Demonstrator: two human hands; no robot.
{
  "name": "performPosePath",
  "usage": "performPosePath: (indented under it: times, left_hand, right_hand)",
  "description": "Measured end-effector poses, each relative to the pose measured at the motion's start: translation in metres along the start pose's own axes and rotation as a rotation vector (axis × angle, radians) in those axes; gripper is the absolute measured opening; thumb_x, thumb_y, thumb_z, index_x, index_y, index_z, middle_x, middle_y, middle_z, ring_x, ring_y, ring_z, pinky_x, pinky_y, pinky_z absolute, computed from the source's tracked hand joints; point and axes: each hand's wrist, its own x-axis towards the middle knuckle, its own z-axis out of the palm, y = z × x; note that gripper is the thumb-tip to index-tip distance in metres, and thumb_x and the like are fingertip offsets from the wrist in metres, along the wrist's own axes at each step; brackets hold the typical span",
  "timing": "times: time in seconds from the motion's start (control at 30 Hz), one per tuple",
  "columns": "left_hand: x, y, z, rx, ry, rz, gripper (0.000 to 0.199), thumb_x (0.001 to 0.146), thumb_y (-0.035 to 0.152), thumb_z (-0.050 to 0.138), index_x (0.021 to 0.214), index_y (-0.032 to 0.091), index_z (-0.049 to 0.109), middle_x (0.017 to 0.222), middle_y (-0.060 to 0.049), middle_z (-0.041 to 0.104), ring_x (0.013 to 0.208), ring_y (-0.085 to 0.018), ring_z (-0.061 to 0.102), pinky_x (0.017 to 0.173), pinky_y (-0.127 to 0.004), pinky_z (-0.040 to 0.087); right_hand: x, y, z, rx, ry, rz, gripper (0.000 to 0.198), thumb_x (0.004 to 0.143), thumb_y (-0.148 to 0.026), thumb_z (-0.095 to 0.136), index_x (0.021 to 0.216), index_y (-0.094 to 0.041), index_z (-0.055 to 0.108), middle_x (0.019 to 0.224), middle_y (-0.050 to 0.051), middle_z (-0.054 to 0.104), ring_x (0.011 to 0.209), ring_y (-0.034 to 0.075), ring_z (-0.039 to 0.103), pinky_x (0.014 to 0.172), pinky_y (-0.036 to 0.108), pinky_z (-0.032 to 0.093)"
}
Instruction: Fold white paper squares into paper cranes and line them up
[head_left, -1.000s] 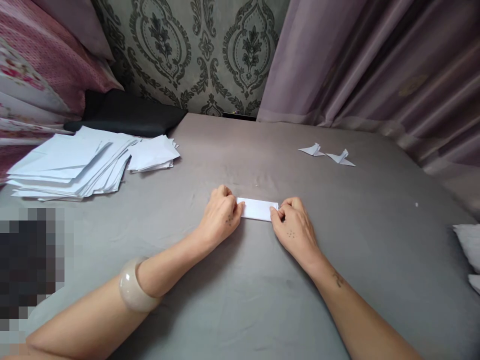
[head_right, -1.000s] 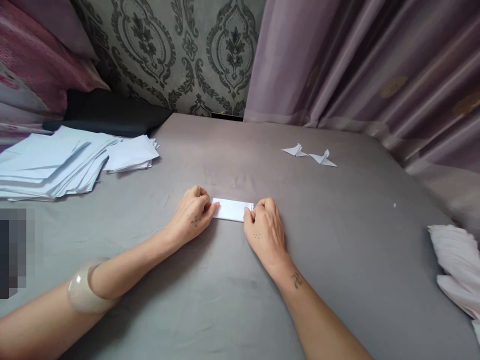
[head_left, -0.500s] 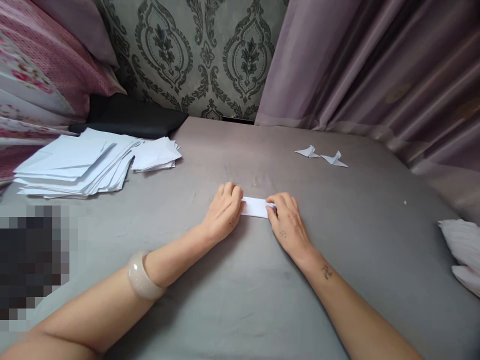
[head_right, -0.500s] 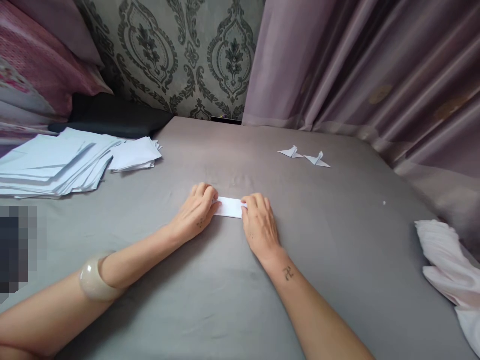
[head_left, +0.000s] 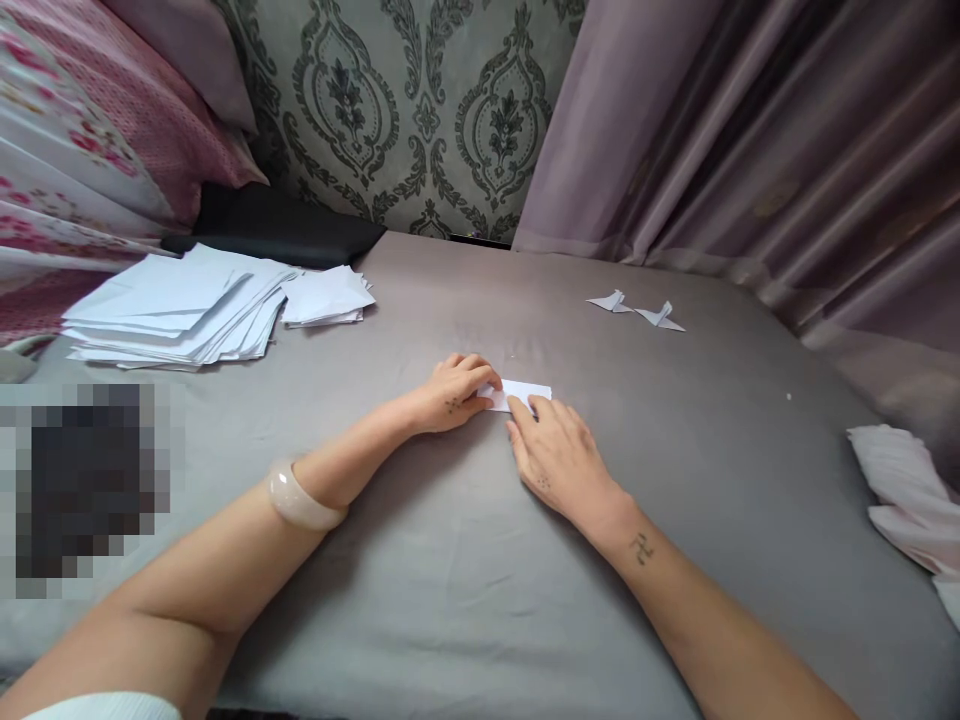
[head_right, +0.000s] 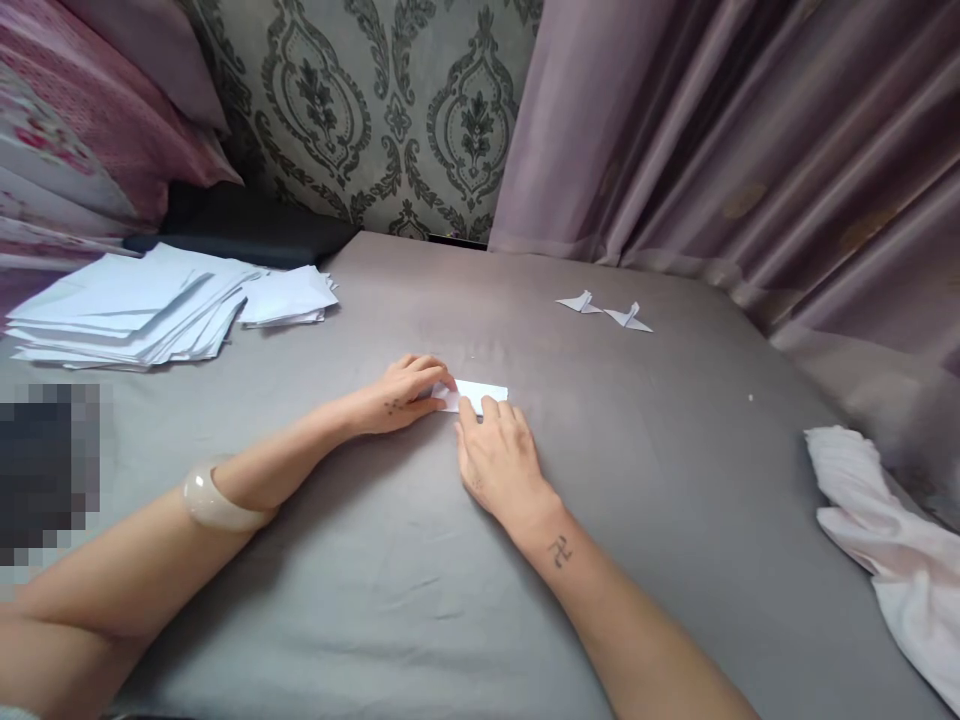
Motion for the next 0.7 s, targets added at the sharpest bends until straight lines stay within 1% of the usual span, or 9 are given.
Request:
performPosePath:
  times: [0.03,0.1,0.2,0.27,0.4,0.53,0.6,0.7]
  left_hand:
    - [0.0,0.0,-0.003,-0.015,-0.026,-0.009,0.022,0.09,0.025,0.049,0.111,0.022,0.056,0.12,-0.008,0.053,0.109,-0.025,0.043,0.096,-0.043,0.036]
    - [-0.001,0.001,-0.008,-0.043,-0.07,-0.015,0.024,0.091,0.024,0.047,0.113,0.024,0.056,0.122,-0.008,0.052,0.112,-0.026,0.041,0.098,-0.043,0.034]
    - [-0.002,0.002,-0.015,-0.07,-0.126,-0.011,0.027,0.09,0.021,0.045,0.115,0.024,0.056,0.124,-0.008,0.05,0.113,-0.025,0.04,0.099,-0.042,0.033]
    - [-0.002,0.002,-0.018,-0.076,-0.148,0.002,0.029,0.09,0.02,0.044,0.116,0.025,0.055,0.125,-0.007,0.05,0.112,-0.025,0.04,0.099,-0.041,0.033]
    - [-0.003,0.002,-0.021,-0.069,-0.151,0.017,0.029,0.089,0.019,0.044,0.115,0.026,0.057,0.123,-0.007,0.051,0.111,-0.024,0.042,0.098,-0.042,0.034]
    - [-0.003,0.0,-0.019,-0.064,-0.138,0.048,0.03,0.09,0.019,0.045,0.114,0.028,0.06,0.122,-0.007,0.052,0.113,-0.024,0.043,0.101,-0.043,0.032]
    - [-0.003,-0.002,-0.018,-0.059,-0.131,0.076,0.03,0.09,0.02,0.044,0.113,0.029,0.062,0.121,-0.007,0.053,0.112,-0.024,0.044,0.101,-0.044,0.032]
    - [-0.002,-0.004,-0.017,-0.048,-0.129,0.08,0.03,0.091,0.02,0.045,0.112,0.03,0.064,0.121,-0.006,0.053,0.111,-0.023,0.046,0.102,-0.043,0.032]
  right_hand:
    - [0.0,-0.005,-0.001,-0.017,0.005,0.003,0.038,0.095,-0.031,0.037,0.125,-0.017,0.054,0.097,0.014,0.059,0.085,0.025,0.051,0.081,0.036,0.036]
    - [-0.001,-0.013,-0.002,-0.055,0.005,-0.001,0.046,0.096,-0.042,0.034,0.132,-0.019,0.05,0.098,0.015,0.058,0.087,0.026,0.051,0.085,0.039,0.035]
    - [-0.002,-0.02,-0.003,-0.097,-0.013,0.0,0.051,0.096,-0.048,0.031,0.135,-0.021,0.048,0.1,0.018,0.058,0.092,0.028,0.051,0.088,0.042,0.032]
    - [-0.002,-0.022,-0.003,-0.102,-0.021,0.009,0.052,0.095,-0.05,0.031,0.136,-0.022,0.048,0.101,0.018,0.058,0.095,0.028,0.051,0.089,0.043,0.032]
    - [-0.004,-0.022,-0.002,-0.052,-0.025,0.034,0.053,0.095,-0.049,0.033,0.137,-0.021,0.048,0.103,0.019,0.057,0.093,0.027,0.051,0.086,0.043,0.035]
    - [-0.008,-0.018,0.001,-0.004,0.002,0.07,0.055,0.094,-0.049,0.036,0.135,-0.015,0.05,0.107,0.019,0.057,0.093,0.027,0.051,0.084,0.041,0.038]
    - [-0.011,-0.015,0.002,0.023,0.01,0.089,0.054,0.094,-0.048,0.038,0.132,-0.012,0.052,0.104,0.019,0.058,0.091,0.027,0.052,0.081,0.04,0.04]
    - [-0.013,-0.011,0.001,0.043,-0.006,0.113,0.051,0.094,-0.045,0.041,0.127,-0.009,0.055,0.101,0.018,0.06,0.089,0.028,0.052,0.076,0.039,0.042]
